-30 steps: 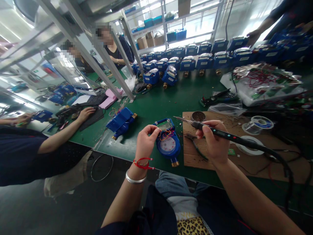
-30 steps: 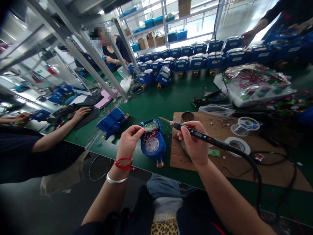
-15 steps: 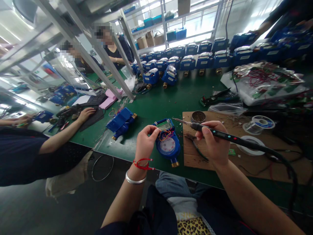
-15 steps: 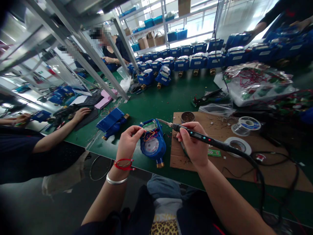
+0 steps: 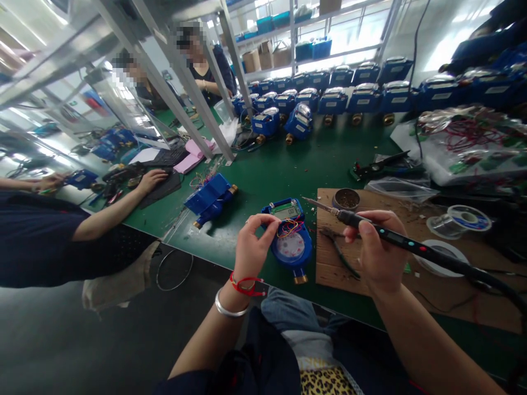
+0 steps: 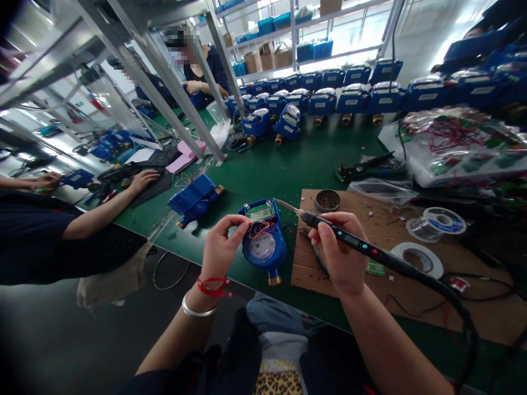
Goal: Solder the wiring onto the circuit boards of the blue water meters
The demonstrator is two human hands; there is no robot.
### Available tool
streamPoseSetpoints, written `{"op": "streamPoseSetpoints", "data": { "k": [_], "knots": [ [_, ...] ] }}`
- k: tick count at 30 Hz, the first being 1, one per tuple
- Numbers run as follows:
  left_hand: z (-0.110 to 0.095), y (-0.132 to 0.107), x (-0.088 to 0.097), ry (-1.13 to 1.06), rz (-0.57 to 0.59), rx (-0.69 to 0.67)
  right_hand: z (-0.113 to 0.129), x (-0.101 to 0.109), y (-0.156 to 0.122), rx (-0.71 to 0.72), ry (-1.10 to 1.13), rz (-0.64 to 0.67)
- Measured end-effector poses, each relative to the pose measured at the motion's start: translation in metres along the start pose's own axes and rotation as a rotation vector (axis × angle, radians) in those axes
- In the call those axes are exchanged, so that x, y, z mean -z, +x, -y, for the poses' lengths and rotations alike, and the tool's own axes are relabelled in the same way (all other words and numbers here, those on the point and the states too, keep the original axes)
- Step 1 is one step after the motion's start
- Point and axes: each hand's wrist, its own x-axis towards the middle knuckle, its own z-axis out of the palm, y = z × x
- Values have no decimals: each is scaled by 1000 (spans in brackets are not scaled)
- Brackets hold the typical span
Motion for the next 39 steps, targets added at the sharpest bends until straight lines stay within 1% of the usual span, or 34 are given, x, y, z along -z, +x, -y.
{"op": "streamPoseSetpoints", "data": {
  "k": [3, 7, 9, 11, 17, 20, 22, 25, 27, 31, 35, 39],
  "knots": [
    [4, -9, -1, 79, -41, -178, 1, -3, -1, -19, -11, -28],
    [13, -21, 0, 415, -116, -518, 0, -5, -1, -24, -18, -43],
    [16, -24, 0, 532, -136, -638, 0, -5, 0, -23, -22, -29],
    [18, -25, 1, 590, -144, -696, 0, -5, 0, -22, -17, -20],
    [16, -27, 4, 626, -107, -741, -2, -4, -2, -45, -2, -23],
    [16, -27, 3, 600, -92, -716, -2, -4, -1, -47, -19, -26],
    [16, -25, 3, 535, -101, -635, -2, -5, -1, -50, -41, -32],
    [15, -17, 4, 428, -145, -491, -3, -5, 1, -58, -43, -41],
    [13, -10, 7, 384, -144, -414, -4, -5, 3, -72, -27, -49],
    [6, 1, 10, 287, -66, -315, -5, -3, 5, -90, -34, -47],
    [-3, 5, 6, 183, 6, -252, -4, -2, 5, -81, -35, -29],
    [-7, 11, 2, 159, 144, -174, -4, -1, 6, -89, 1, -26]
  ]
}}
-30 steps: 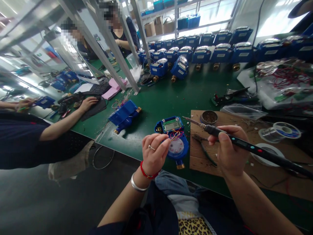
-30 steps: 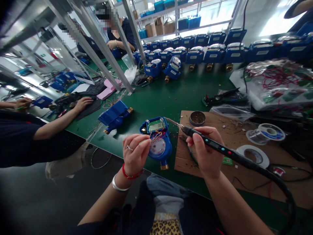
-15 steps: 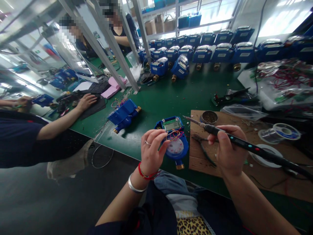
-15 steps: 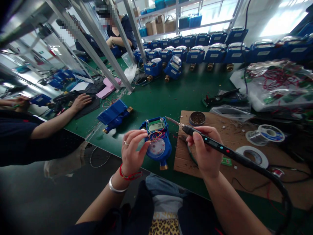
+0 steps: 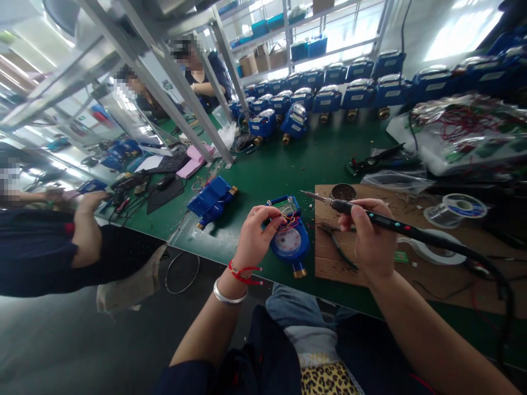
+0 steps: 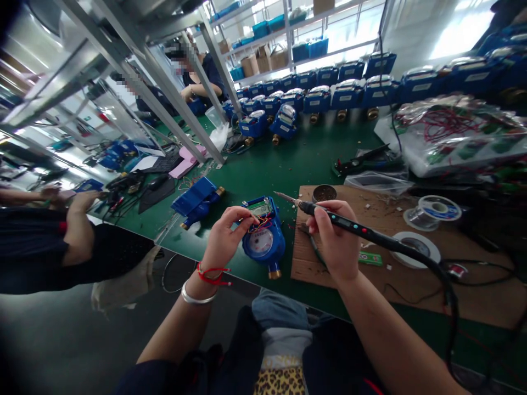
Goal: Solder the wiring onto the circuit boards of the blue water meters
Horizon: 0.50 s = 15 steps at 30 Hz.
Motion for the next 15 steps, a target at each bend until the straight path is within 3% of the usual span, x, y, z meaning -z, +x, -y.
{"op": "streamPoseSetpoints", "data": {
  "k": [9, 15],
  "knots": [
    [-2, 13, -1, -63, 30, 142, 0, 1, 2, -52, 51, 24],
    [-8, 16, -5, 77, -21, 95, 0, 3, 3, -79, 85, 24]
  ]
}}
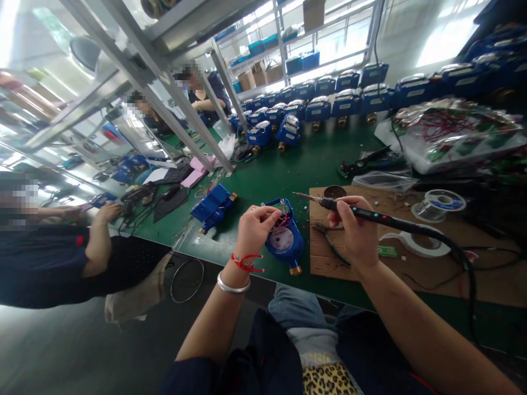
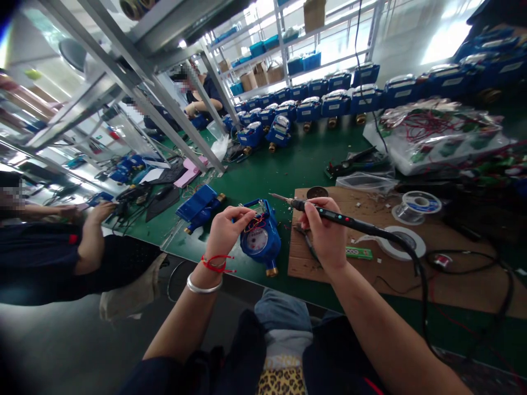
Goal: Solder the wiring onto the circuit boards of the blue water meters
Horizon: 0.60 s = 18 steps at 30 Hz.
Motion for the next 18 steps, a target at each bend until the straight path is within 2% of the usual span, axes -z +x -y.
{"op": "streamPoseSetpoints", "data": {
  "k": [4, 8, 14, 18],
  "knots": [
    [-4, 1, 9, -4, 37, -10, -3, 0, 2, 5, 35, -25],
    [-2, 0, 14, -25, 16, 12, -3, 0, 2, -11, 51, -30],
    [4, -1, 4, 37, 3, 35, -4, 1, 2, -23, 56, -11],
    [1, -2, 1, 158, -20, -20, -1, 1, 2, -42, 84, 4]
  ]
}}
